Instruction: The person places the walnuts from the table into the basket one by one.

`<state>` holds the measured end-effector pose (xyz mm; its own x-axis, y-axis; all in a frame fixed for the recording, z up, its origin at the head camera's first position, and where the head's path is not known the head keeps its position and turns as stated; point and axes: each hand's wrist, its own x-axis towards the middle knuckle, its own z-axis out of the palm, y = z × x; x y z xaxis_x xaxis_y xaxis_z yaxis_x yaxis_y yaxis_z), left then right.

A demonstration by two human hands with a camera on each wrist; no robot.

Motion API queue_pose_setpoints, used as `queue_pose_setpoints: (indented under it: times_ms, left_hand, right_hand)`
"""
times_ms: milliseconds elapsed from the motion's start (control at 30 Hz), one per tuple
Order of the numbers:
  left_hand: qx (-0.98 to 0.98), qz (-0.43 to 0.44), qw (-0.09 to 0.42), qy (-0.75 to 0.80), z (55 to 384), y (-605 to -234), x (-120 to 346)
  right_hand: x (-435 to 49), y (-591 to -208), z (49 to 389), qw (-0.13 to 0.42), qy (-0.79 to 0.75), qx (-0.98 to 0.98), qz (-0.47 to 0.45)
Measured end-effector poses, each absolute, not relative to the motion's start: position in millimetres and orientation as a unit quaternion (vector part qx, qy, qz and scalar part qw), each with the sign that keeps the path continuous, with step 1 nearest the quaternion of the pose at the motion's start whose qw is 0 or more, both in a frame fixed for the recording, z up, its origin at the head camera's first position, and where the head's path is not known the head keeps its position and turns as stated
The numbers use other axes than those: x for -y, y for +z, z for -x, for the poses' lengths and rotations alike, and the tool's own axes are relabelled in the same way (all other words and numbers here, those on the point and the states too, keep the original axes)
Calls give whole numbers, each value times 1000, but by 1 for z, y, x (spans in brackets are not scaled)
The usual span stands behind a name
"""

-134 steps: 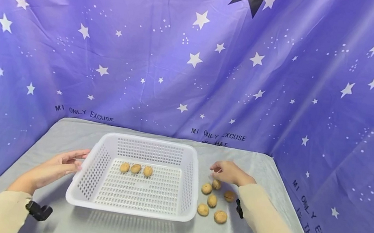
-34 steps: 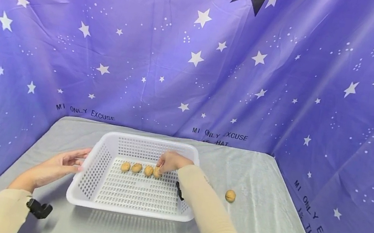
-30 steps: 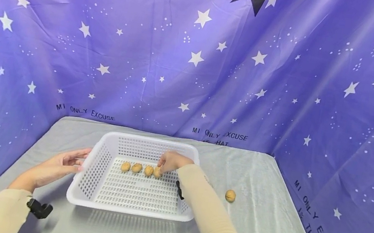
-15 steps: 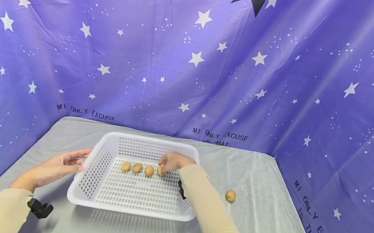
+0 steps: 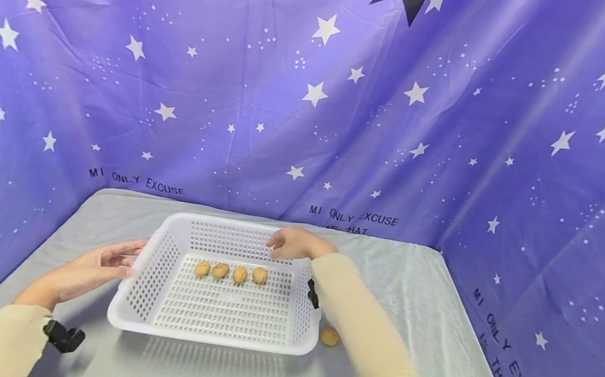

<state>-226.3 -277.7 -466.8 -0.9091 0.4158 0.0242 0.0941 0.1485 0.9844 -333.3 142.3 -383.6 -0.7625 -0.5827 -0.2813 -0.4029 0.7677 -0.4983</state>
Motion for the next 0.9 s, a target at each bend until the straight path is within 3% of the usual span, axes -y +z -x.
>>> queue_pose_setpoints:
  times_ms: [500,900]
  left_hand:
    - [-741,-176,127,636,226,-468,280]
    - [-734,-179,135,641,227,-469,279]
  right_hand:
    - [-209,-361,331,148,-213,-916,306]
    - [-271,-397,326,162,-264,-917,253]
